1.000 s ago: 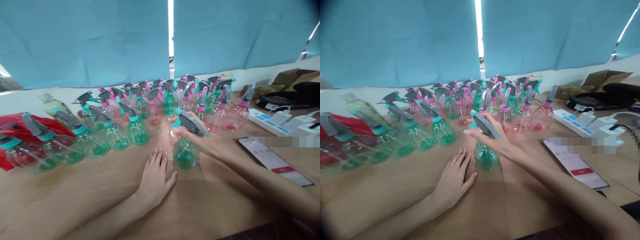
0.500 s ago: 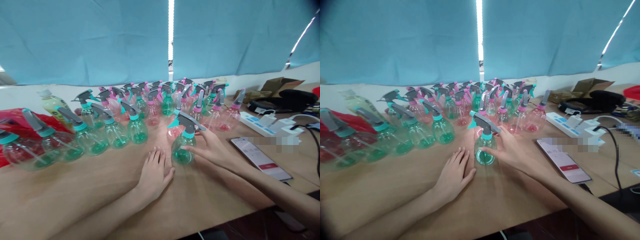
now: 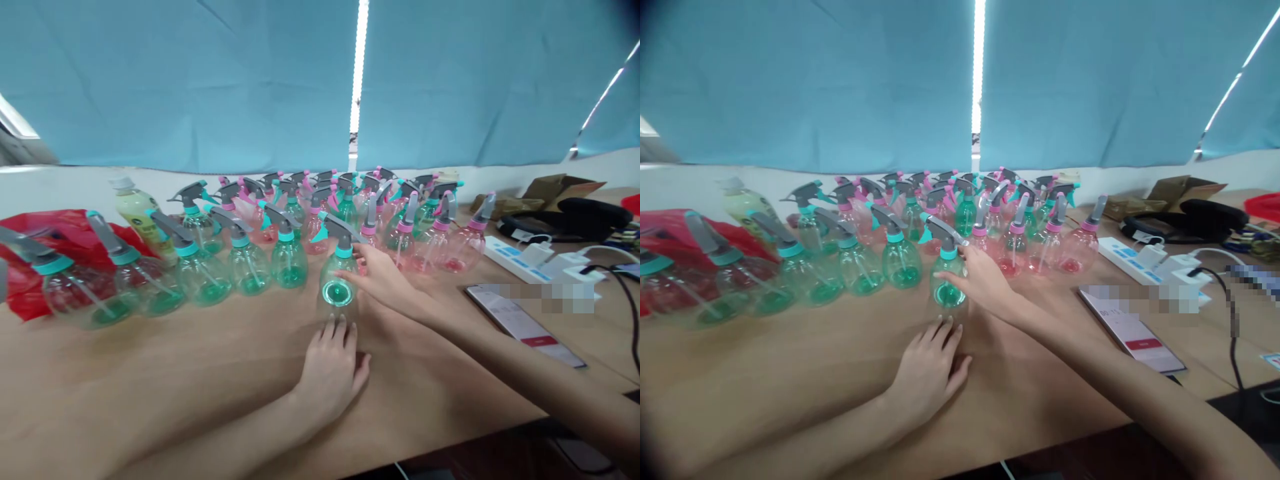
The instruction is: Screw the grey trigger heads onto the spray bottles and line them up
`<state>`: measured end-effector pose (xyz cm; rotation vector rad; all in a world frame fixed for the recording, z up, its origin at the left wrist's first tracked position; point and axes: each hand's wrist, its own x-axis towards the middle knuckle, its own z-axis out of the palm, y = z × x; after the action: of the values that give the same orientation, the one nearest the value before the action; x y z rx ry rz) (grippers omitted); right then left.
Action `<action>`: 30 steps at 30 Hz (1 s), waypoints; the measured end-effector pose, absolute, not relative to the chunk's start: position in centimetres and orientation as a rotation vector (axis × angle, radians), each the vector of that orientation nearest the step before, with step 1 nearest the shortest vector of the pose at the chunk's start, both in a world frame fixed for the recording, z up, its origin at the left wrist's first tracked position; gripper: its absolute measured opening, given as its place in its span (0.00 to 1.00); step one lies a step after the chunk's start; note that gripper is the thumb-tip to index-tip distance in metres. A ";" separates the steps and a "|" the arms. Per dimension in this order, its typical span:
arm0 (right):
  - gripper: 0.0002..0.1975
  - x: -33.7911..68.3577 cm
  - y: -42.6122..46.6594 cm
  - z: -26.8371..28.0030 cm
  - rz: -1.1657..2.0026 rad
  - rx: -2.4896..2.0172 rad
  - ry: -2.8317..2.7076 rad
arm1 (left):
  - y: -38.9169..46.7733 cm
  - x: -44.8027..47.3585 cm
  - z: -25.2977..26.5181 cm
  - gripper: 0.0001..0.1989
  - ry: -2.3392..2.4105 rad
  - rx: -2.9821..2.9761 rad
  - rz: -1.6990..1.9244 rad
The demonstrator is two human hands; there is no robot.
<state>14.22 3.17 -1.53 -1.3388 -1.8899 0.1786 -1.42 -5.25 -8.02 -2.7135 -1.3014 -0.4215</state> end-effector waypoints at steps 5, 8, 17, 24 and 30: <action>0.29 12.6 6.0 -2.0 0.140 -1.347 -1.914 | -5.1 -1.6 -8.5 0.22 -1.286 -2.779 -0.471; 0.30 12.1 6.8 -1.8 0.120 -1.367 -1.913 | -4.9 -1.6 -8.5 0.23 -1.296 -2.826 -0.474; 0.29 11.8 8.0 -1.6 0.082 -1.418 -1.920 | -4.6 -1.7 -8.4 0.23 -1.308 -2.868 -0.483; 0.31 11.6 7.8 -1.3 0.161 -1.399 -1.856 | -4.5 -1.8 -8.5 0.22 -1.294 -2.867 -0.501; 0.20 14.6 5.3 0.0 0.190 -1.275 -1.717 | -4.4 -1.9 -8.1 0.22 -1.297 -2.876 -0.457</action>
<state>14.56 5.25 -0.03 -1.2751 -1.7165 0.1896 -1.86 -4.44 -8.14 -2.8755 -1.2972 -0.4568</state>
